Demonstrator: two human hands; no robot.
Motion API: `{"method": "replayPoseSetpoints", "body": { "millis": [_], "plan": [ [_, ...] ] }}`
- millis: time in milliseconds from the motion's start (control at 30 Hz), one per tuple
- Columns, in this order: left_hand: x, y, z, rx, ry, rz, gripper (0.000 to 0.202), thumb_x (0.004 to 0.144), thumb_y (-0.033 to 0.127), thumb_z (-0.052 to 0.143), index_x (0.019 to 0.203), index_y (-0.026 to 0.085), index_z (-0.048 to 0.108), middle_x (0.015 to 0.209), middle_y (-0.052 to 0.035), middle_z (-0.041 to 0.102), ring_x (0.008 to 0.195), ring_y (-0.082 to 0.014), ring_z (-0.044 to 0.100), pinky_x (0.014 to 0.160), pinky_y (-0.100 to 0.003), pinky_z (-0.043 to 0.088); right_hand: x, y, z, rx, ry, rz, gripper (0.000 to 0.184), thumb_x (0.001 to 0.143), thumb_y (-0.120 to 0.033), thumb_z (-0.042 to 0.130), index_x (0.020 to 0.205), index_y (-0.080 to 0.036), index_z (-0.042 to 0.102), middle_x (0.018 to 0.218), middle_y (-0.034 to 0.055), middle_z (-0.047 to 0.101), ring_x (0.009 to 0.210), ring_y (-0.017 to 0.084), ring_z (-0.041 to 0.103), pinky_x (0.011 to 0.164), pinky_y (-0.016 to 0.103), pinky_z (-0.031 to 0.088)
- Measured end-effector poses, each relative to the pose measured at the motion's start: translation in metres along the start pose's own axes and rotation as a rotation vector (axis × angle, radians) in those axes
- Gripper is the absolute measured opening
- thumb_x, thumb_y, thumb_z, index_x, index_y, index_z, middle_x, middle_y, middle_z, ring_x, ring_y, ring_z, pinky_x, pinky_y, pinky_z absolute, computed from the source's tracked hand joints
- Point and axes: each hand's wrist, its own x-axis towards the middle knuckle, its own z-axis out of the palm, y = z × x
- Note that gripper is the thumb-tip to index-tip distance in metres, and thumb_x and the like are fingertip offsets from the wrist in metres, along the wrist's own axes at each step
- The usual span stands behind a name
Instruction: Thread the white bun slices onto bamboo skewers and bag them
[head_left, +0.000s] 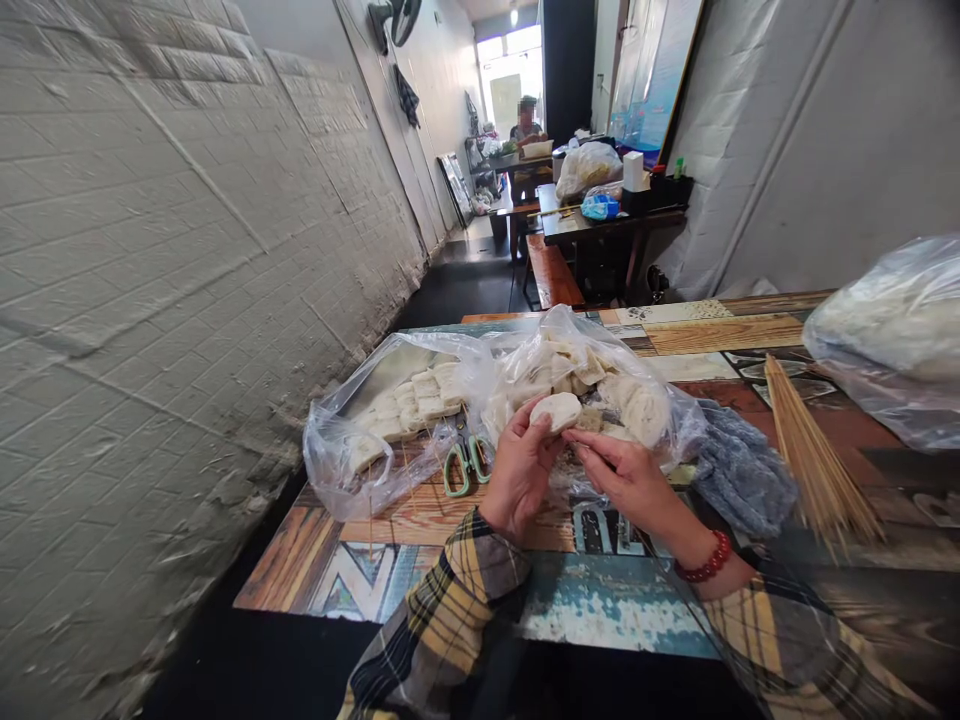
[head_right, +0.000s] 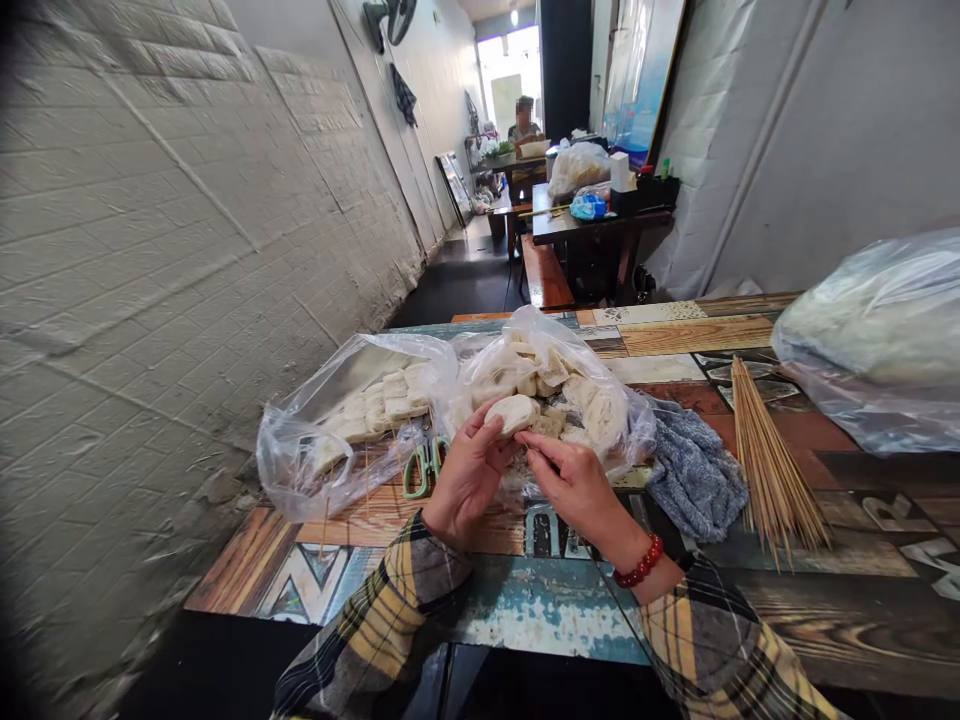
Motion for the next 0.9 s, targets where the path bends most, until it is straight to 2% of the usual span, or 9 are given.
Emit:
{"method": "replayPoseSetpoints", "body": {
  "millis": [333, 533, 700, 800, 900],
  "plan": [
    [-0.003, -0.006, 0.003, 0.055, -0.009, 0.04, 0.041, 0.068, 0.027, 0.08, 0.105, 0.018, 0.066, 0.106, -0.0064, 0.068, 0.094, -0.018, 0.063, 0.084, -0.03, 0.048, 0.0, 0.003, 0.002, 0.019, 0.047, 0.032, 0.032, 0.094, -0.038, 0.046, 0.102, -0.016, 0.068, 0.051, -0.003, 0.056, 0.047, 0.014, 0.052, 0.05, 0.028, 0.042],
    [-0.006, -0.011, 0.007, 0.106, -0.016, 0.077, 0.036, 0.07, 0.027, 0.079, 0.103, 0.019, 0.068, 0.107, -0.0059, 0.068, 0.096, -0.0177, 0.062, 0.086, -0.029, 0.048, 0.001, 0.0, 0.002, -0.004, 0.072, 0.021, 0.03, 0.095, -0.039, 0.045, 0.082, -0.019, 0.063, 0.049, -0.0043, 0.052, 0.048, 0.014, 0.05, 0.055, 0.028, 0.04],
    [-0.009, -0.01, 0.009, 0.111, -0.024, 0.079, 0.034, 0.07, 0.025, 0.078, 0.102, 0.018, 0.068, 0.106, -0.0061, 0.069, 0.095, -0.0173, 0.062, 0.087, -0.029, 0.049, 0.0, -0.002, 0.0, 0.009, 0.084, 0.032, 0.031, 0.095, -0.04, 0.046, 0.077, -0.02, 0.061, 0.05, -0.0042, 0.052, 0.05, 0.014, 0.051, 0.057, 0.028, 0.039],
    [-0.008, -0.006, 0.007, 0.079, -0.045, 0.056, 0.039, 0.071, 0.03, 0.078, 0.107, 0.019, 0.067, 0.107, -0.0069, 0.068, 0.094, -0.0187, 0.064, 0.081, -0.029, 0.051, -0.001, -0.003, -0.001, 0.034, 0.087, 0.047, 0.032, 0.094, -0.042, 0.047, 0.077, -0.02, 0.061, 0.049, -0.0043, 0.053, 0.049, 0.013, 0.05, 0.054, 0.028, 0.039],
    [-0.006, -0.002, 0.003, 0.041, -0.012, 0.03, 0.043, 0.072, 0.039, 0.078, 0.109, 0.02, 0.067, 0.107, -0.0075, 0.068, 0.092, -0.0203, 0.064, 0.075, -0.031, 0.053, -0.002, -0.002, 0.001, 0.062, 0.074, 0.048, 0.033, 0.094, -0.045, 0.048, 0.079, -0.02, 0.063, 0.048, -0.0048, 0.052, 0.046, 0.013, 0.049, 0.052, 0.027, 0.04]
  ]
}}
